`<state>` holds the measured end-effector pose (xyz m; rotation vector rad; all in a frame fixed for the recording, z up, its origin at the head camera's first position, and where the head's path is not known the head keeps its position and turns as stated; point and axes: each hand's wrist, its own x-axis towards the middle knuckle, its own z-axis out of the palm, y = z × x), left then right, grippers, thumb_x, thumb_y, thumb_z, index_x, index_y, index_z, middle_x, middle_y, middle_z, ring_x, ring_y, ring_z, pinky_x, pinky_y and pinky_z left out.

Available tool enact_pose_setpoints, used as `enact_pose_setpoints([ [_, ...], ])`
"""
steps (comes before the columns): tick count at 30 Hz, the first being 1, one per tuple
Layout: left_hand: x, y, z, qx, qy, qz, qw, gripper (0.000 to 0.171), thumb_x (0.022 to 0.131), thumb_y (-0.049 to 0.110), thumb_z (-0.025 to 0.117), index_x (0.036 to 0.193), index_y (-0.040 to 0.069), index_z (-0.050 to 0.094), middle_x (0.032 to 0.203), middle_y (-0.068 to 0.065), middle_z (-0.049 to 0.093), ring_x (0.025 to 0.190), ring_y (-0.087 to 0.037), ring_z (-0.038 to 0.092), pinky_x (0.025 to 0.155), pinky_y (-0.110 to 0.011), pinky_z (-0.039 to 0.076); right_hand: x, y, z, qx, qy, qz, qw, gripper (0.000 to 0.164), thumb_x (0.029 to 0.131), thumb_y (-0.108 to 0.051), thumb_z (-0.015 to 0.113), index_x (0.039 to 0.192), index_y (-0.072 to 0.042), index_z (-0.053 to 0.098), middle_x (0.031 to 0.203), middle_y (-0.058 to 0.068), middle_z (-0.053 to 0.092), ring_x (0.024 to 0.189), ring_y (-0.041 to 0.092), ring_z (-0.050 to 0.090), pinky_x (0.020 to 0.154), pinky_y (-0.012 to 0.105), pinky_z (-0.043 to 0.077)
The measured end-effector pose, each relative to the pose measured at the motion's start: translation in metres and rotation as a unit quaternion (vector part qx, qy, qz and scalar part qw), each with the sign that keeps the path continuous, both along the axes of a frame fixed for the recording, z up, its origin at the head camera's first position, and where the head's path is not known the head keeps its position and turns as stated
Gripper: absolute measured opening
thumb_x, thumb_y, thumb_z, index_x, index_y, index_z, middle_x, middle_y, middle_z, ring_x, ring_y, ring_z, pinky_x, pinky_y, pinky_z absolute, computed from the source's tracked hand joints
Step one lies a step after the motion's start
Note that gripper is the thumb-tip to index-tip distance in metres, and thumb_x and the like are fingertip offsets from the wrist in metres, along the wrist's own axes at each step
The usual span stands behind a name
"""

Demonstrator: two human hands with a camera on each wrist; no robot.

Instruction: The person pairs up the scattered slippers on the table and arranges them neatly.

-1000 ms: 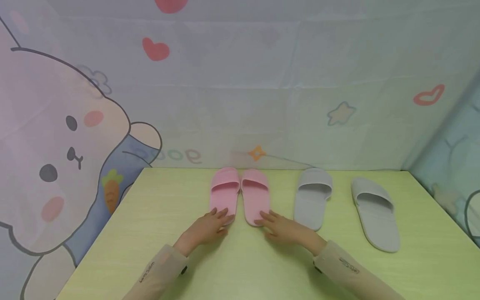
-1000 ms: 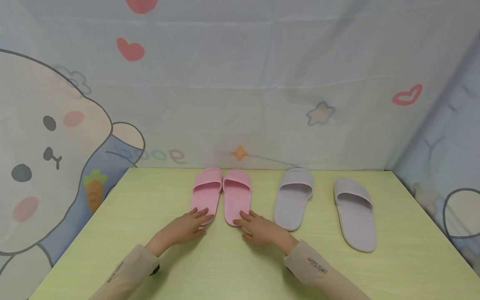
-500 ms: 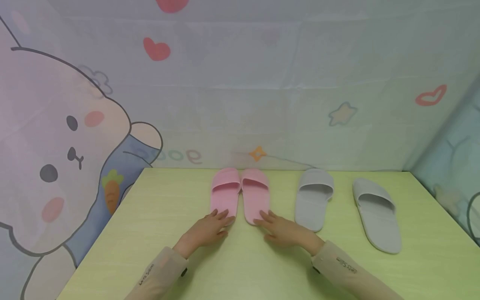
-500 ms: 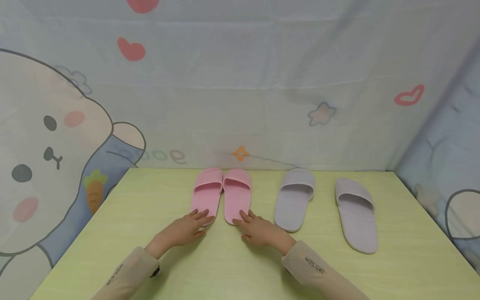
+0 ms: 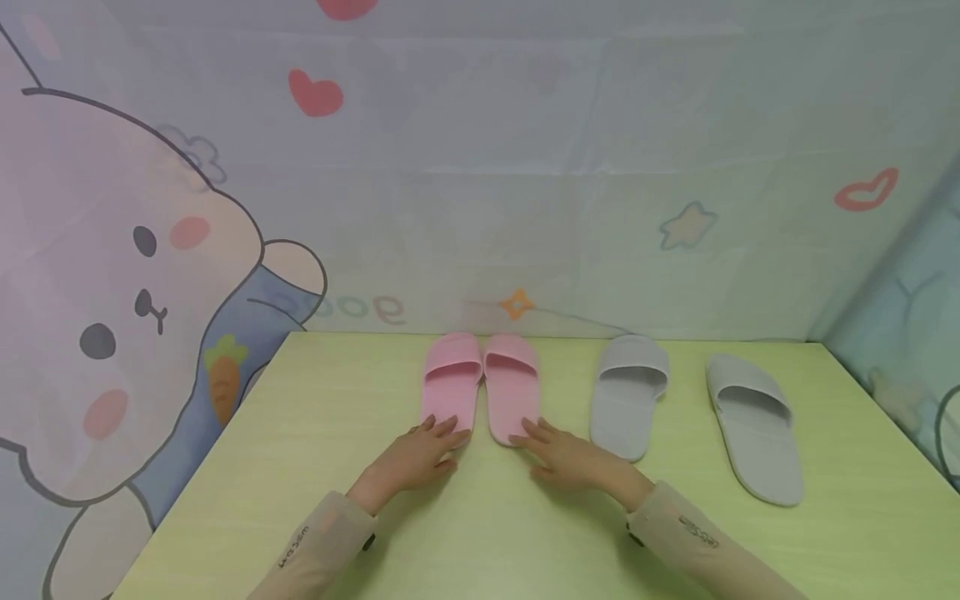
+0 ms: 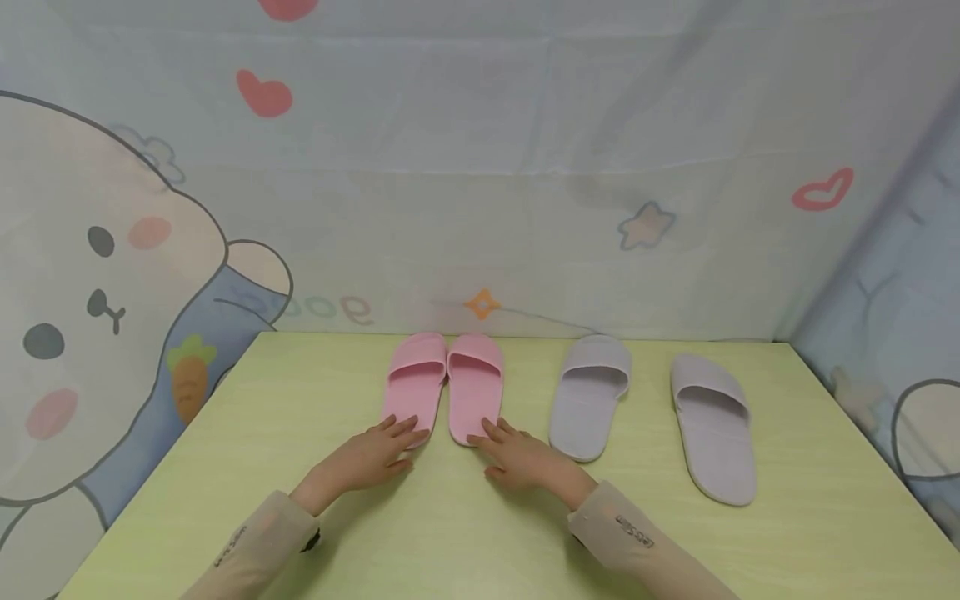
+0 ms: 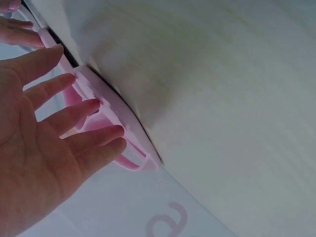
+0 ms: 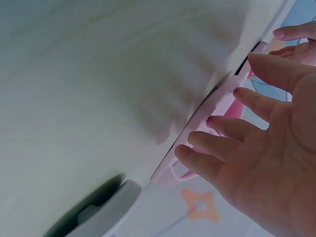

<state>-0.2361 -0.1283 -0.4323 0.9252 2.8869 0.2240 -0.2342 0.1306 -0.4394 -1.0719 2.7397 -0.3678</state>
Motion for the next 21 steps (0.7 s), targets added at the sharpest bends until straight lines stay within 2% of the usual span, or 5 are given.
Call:
enact_pose_setpoints([
  [8,0.004,0.005,0.004,0.016,0.033,-0.021,0.9991,0.043,0.090,0.028,0.051,0.130,0.012,0.046,0.137,-0.016,0.042,0.123,-0.046,0.036,0.099,-0.054,0.034,0.004,0.011,-0.001,-0.005,0.015,-0.002,1.000,0.049,0.089,-0.022,0.052,0.134,-0.009,0.039,0.142,0.023,0.028,0.127,0.046,0.029,0.100,0.054,0.031],
  [21,0.004,0.017,0.000,0.011,0.084,-0.051,0.9951,0.044,0.090,0.028,0.050,0.132,0.016,0.043,0.140,-0.013,0.039,0.127,-0.042,0.033,0.100,-0.053,0.034,0.011,0.030,0.002,-0.036,0.041,-0.006,0.998,0.051,0.089,-0.026,0.051,0.134,-0.006,0.038,0.139,0.028,0.030,0.124,0.050,0.030,0.097,0.058,0.032],
])
